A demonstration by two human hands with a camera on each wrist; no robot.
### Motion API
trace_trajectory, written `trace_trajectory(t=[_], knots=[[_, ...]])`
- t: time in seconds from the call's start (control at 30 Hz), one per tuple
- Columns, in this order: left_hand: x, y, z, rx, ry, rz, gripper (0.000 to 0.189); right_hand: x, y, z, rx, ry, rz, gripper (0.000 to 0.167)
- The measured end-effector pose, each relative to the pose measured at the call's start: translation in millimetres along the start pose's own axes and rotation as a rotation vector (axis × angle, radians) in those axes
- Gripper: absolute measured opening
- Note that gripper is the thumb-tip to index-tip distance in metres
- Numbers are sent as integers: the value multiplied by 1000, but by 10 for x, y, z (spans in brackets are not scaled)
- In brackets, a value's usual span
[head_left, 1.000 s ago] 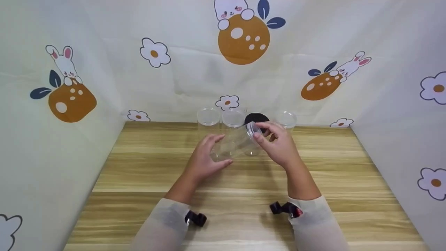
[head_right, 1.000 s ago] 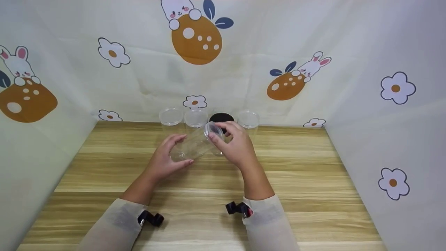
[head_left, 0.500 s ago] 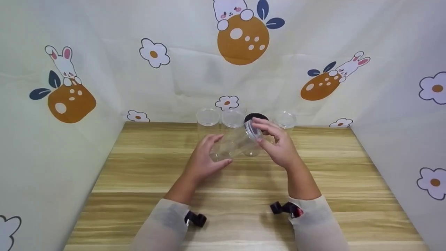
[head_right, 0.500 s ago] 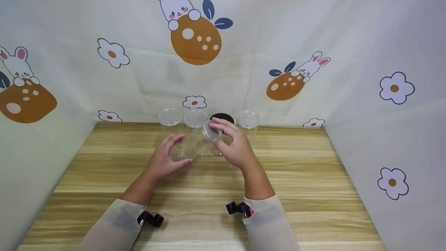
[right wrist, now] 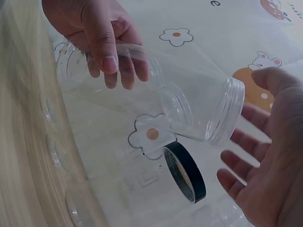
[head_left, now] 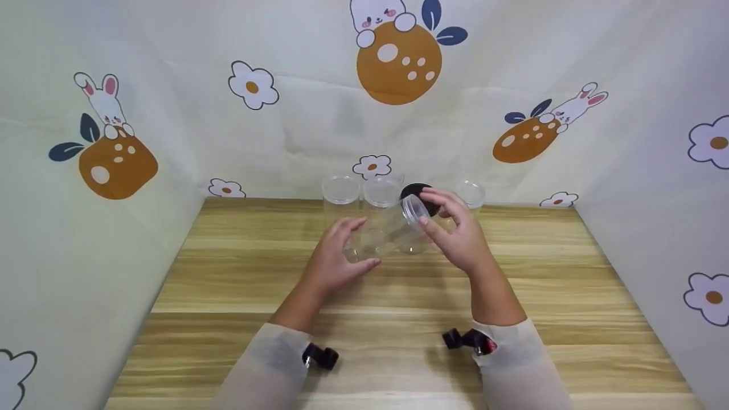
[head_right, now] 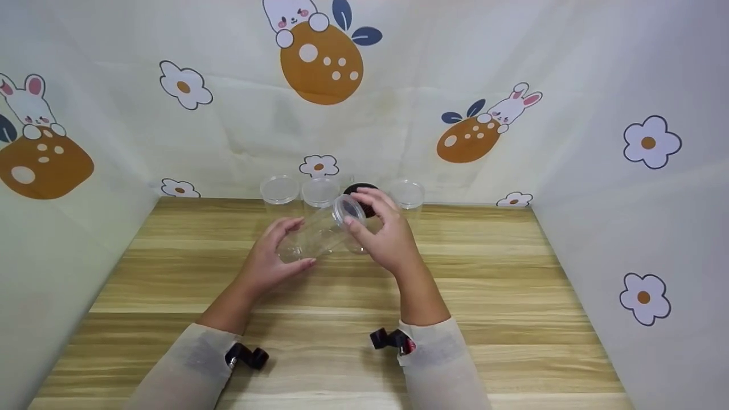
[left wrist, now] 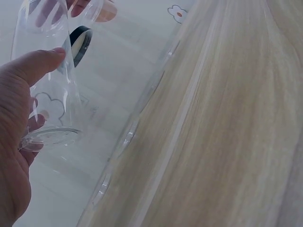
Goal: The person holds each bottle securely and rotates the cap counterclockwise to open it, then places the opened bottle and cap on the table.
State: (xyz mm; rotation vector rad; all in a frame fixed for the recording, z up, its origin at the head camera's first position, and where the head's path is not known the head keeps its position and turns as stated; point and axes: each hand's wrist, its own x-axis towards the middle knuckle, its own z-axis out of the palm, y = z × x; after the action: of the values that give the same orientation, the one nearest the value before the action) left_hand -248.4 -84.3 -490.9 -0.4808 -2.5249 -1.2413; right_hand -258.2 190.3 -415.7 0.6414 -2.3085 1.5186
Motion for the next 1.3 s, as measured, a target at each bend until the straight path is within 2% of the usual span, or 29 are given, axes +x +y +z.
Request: trace_trajectory(t=[0.1, 0.23, 0.43, 0.67, 0.9, 1.13, 1.3], knots=[[-1, 6, 1, 2, 0, -2, 89, 8, 6, 7, -77, 27, 49, 43], [-4, 6, 7, 7, 2, -2, 89, 13, -2, 23, -146, 18, 82, 44], [-5, 6, 1, 5, -4, 0, 91, 9, -10, 43, -137, -5, 97, 42], [-10, -4, 0, -4, 0, 2, 89, -3, 7, 40, -55, -33, 11, 40], [-8, 5, -3, -7, -1, -14, 90, -17, -5, 29, -31, -73, -68, 46], [-15, 15, 2, -13, 4, -16, 90, -15, -17, 20, -21, -77, -74, 49], [-10, 18, 2, -14, 6, -15, 91, -14, -28, 12, -28, -59, -59, 45]])
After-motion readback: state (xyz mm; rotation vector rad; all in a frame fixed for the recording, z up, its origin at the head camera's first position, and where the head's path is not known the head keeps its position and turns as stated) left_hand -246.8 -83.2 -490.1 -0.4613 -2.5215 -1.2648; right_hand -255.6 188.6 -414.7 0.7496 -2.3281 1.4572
